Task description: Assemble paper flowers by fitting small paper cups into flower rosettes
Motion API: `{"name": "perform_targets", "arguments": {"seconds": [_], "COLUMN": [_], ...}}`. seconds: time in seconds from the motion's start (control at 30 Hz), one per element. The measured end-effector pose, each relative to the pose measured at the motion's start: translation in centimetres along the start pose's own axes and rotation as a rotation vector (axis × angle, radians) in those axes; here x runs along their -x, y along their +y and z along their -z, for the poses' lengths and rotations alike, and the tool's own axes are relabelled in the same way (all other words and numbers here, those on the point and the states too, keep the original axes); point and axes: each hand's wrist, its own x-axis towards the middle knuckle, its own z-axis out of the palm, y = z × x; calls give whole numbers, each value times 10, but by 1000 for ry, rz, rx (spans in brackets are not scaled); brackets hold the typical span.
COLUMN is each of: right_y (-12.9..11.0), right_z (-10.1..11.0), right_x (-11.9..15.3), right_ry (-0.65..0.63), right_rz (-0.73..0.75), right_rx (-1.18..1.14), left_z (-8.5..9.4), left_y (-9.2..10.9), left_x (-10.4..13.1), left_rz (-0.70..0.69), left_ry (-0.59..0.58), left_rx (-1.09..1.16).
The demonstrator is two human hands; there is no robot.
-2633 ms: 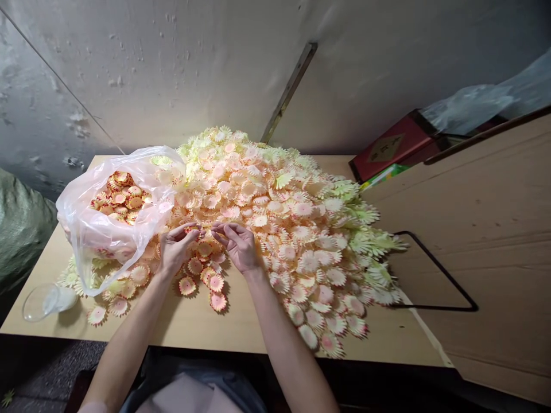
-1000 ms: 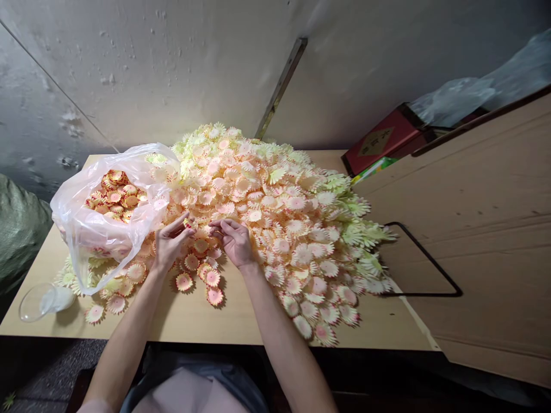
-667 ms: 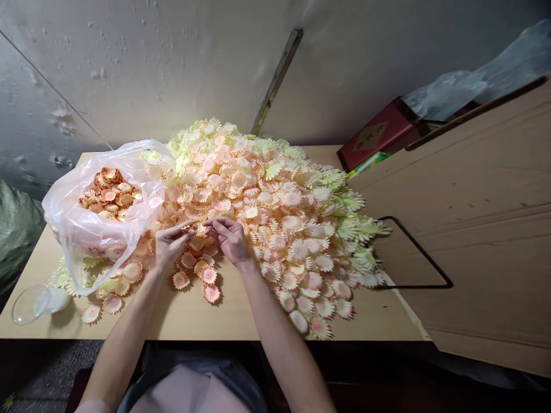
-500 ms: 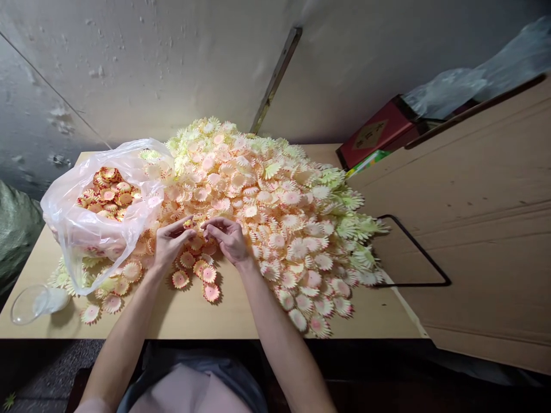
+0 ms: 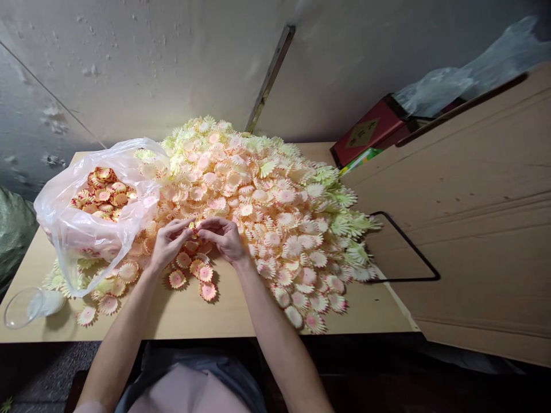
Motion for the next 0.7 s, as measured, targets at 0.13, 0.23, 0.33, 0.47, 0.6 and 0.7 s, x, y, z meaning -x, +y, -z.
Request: {"name": "perform_targets", "arguments": {"seconds": [0.13,0.23,0.33,0.47,0.6,0.7], "right_y": [3,3,2,1,2,2], "right_z": [2,3,3,2,2,2], "right_x": [0,0,0,0,-1,-1], "right_ry": [-29,-29,-40,-40,-19,6], "right_rz": [-13,-29,-39,-40,-48,-49], "right_rx": [-1,11,10,6,14,15], "left_z": [2,3,2,1,-1,-4], "left_y": [-3,-6,-7,-8,-6,-4], "left_x": [-1,0,0,0,1,3], "left_rz": [-72,-90,-90,-101,-121,-67], "left_ry": [23,18,19,17,17,2], "left_rx": [-71,-64,-54,-62,-71,26]}}
